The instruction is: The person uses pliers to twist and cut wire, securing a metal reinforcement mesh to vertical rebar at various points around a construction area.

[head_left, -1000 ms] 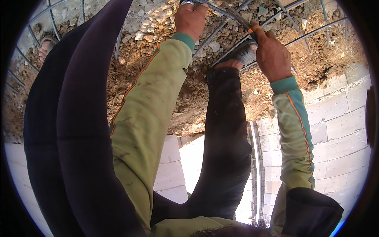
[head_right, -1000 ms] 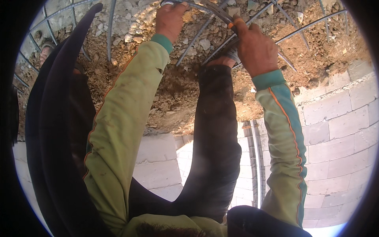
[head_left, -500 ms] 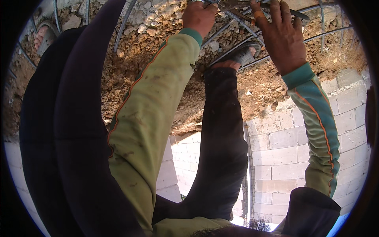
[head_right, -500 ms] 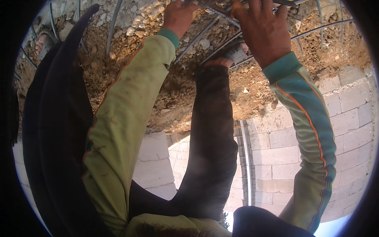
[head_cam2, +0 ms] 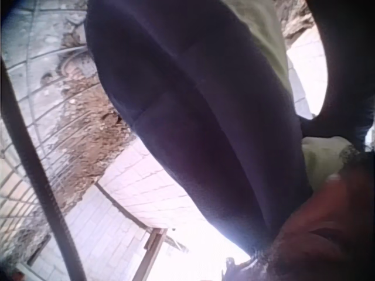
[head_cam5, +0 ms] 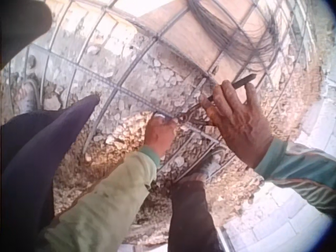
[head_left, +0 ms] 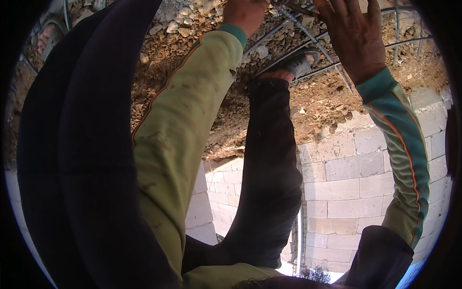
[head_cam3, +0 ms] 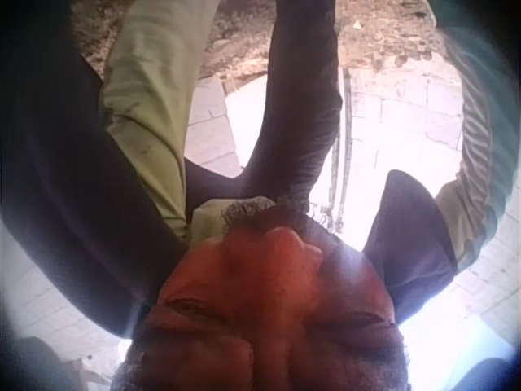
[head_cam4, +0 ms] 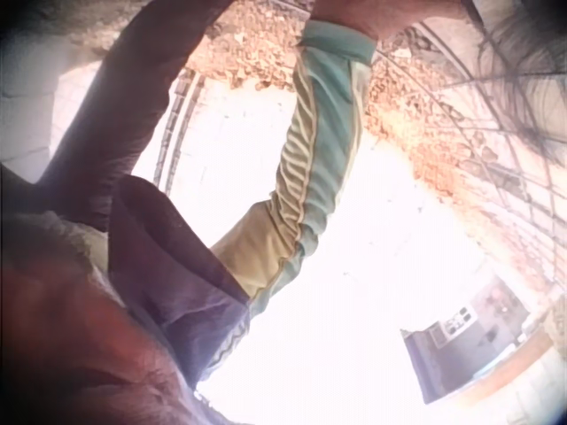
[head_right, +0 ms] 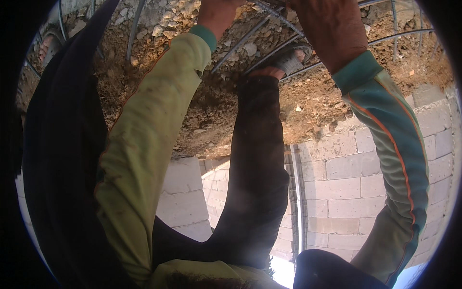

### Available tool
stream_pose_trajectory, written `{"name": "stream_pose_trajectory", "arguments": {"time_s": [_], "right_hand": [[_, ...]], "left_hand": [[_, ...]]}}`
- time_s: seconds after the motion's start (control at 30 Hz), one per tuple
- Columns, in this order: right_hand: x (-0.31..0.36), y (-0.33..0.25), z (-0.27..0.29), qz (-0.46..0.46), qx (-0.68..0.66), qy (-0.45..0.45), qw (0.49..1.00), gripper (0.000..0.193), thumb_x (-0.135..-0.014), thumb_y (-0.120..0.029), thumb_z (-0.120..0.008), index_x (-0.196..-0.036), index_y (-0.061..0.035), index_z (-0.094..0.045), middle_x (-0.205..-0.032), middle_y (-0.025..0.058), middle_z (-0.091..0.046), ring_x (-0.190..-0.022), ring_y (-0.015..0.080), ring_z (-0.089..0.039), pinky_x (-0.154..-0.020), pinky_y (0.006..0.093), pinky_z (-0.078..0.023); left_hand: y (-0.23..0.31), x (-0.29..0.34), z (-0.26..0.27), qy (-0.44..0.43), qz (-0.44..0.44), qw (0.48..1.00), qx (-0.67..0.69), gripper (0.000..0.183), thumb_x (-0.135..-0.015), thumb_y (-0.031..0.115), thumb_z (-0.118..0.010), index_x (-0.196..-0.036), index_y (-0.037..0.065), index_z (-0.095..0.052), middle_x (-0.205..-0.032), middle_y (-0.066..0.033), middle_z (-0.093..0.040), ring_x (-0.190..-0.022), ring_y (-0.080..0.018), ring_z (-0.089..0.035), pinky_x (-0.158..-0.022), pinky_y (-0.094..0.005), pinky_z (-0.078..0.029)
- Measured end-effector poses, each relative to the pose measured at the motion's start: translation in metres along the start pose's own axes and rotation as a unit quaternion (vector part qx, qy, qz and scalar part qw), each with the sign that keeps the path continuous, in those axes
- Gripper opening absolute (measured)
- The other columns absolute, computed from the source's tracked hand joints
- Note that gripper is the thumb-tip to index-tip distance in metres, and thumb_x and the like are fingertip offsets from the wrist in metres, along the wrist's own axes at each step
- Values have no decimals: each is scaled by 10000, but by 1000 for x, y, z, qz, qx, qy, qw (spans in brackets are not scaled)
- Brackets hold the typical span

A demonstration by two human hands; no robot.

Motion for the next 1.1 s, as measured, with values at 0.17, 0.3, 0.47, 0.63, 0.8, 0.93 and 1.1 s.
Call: {"name": "stream_pose_trajectory", "arguments": {"time_s": [0.17,0.3,0.47,0.63,0.8,0.93,1.1], "right_hand": [[-7,-10,-16,63,89,59,992,529,-924,-272,-547,-1423,-105,-489,-1405,145,-471,-1300,292,-430,-1088,454,-320],[-16,-8,-2,99,188,-35,977,522,-938,-248,-517,-1434,-95,-472,-1381,151,-477,-1272,282,-440,-1061,411,-330],[-20,12,-1,168,99,5,981,363,-910,-230,-540,-1261,-138,-533,-1061,72,-525,-1024,240,-503,-933,386,-361],[-28,11,-1,174,112,48,977,224,-890,-215,-568,-1104,-160,-533,-963,57,-509,-935,229,-509,-849,378,-383],[-17,15,-6,178,48,58,981,187,-886,-194,-575,-1064,-150,-537,-988,69,-555,-916,225,-545,-800,374,-418],[-33,15,-2,153,-42,-11,987,181,-892,-185,-572,-1061,-123,-563,-960,102,-616,-857,249,-620,-784,395,-452],[-25,15,-12,104,-30,-111,988,179,-930,-188,-541,-1087,-108,-577,-930,118,-647,-874,293,-666,-804,411,-485]], "left_hand": [[-76,-41,-23,-114,55,732,669,265,-862,138,-693,-654,144,-529,-750,-85,-566,-734,-293,-568,-722,-381,-472],[-53,-30,-14,-120,53,740,659,276,-819,55,-698,-634,145,-515,-747,-63,-569,-738,-284,-580,-747,-397,-478],[-40,-33,-18,-89,15,752,653,295,-822,-3,-663,-624,140,-497,-679,-56,-535,-690,-275,-564,-708,-418,-470],[-47,-43,0,-152,-111,800,570,271,-824,-21,-646,-634,129,-526,-663,-70,-565,-657,-267,-581,-694,-415,-479],[-19,-15,-3,-127,24,916,381,177,-825,6,-667,-681,68,-586,-684,-115,-613,-589,-264,-584,-597,-416,-478],[-31,-25,13,-99,8,883,458,172,-850,55,-672,-697,44,-594,-668,-114,-604,-567,-274,-574,-550,-422,-456],[40,41,25,89,-39,933,-345,242,-925,118,-608,-742,-40,-623,-679,-135,-622,-649,-287,-621,-606,-425,-477]]}}
Point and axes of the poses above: each hand's wrist, its own x-axis away from the middle knuckle, its own z-axis out of the back of the hand, y = z × x, the point moved 6 cm from there along -x, towards the middle knuckle
